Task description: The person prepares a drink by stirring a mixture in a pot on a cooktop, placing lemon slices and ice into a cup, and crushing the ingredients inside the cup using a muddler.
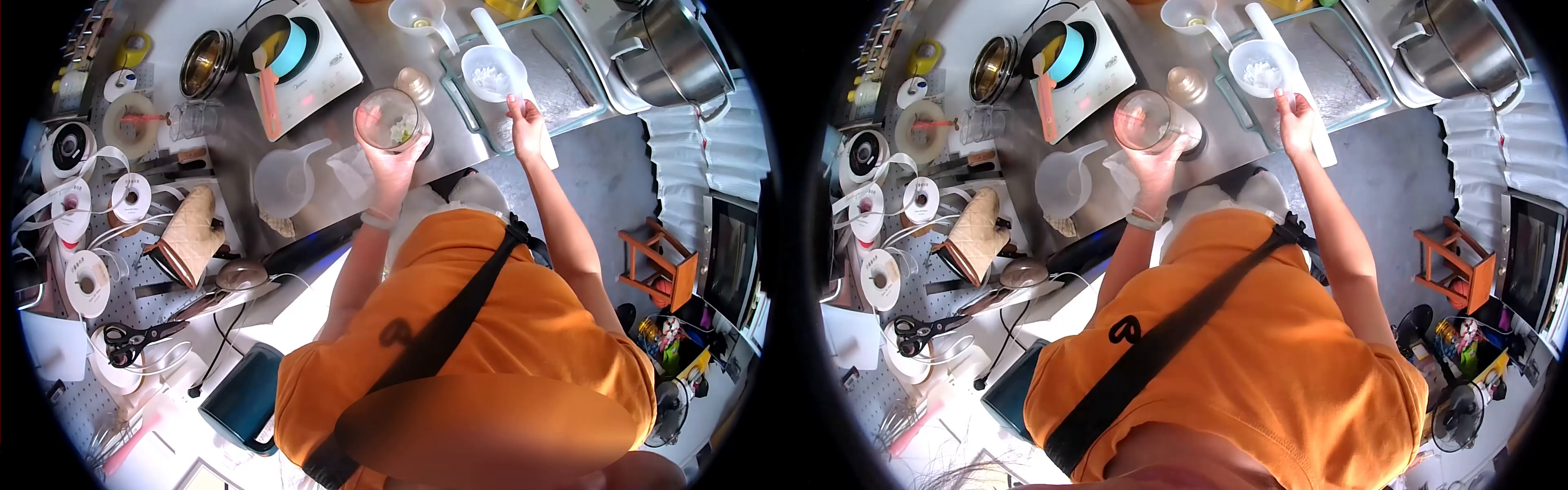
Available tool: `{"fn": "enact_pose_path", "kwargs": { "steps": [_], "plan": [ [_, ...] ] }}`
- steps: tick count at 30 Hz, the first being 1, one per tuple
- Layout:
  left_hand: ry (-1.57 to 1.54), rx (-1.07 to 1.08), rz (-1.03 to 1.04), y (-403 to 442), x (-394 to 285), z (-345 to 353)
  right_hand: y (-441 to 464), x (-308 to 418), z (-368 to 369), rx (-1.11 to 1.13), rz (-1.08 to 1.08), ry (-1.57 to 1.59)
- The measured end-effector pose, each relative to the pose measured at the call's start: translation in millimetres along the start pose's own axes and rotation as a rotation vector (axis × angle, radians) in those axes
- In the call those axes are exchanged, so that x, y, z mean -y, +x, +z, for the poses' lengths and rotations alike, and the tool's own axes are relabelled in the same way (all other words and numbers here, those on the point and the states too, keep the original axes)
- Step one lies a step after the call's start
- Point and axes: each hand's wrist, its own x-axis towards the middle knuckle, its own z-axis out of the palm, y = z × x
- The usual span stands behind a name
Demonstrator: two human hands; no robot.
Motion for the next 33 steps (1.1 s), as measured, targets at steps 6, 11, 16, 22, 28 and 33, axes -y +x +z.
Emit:
{"fn": "enact_pose_path", "kwargs": {
  "steps": [6,11,16,22,28,33],
  "plan": [
    [0.05,0.008,0.067,-9.9,-11.2,-4.4,-4.7,-13.3,1.9,0.02,0.078,-0.205],
    [0.052,-0.014,0.032,-13.9,-9.8,-2.0,-13.8,27.9,20.4,-0.161,-0.56,-0.676],
    [0.094,-0.008,0.037,-12.7,-12.2,-0.5,3.6,50.2,102.3,0.363,-0.778,-0.784],
    [0.156,0.08,-0.03,-19.0,-23.0,-16.6,46.2,1.3,157.1,0.848,-0.488,-1.209],
    [0.26,-0.001,-0.135,-40.9,-44.0,-44.7,72.5,-4.6,154.2,0.859,-0.446,-1.013],
    [0.277,-0.04,-0.196,-49.4,-76.0,-66.3,63.1,100.0,143.1,0.802,-0.38,-0.671]
  ]
}}
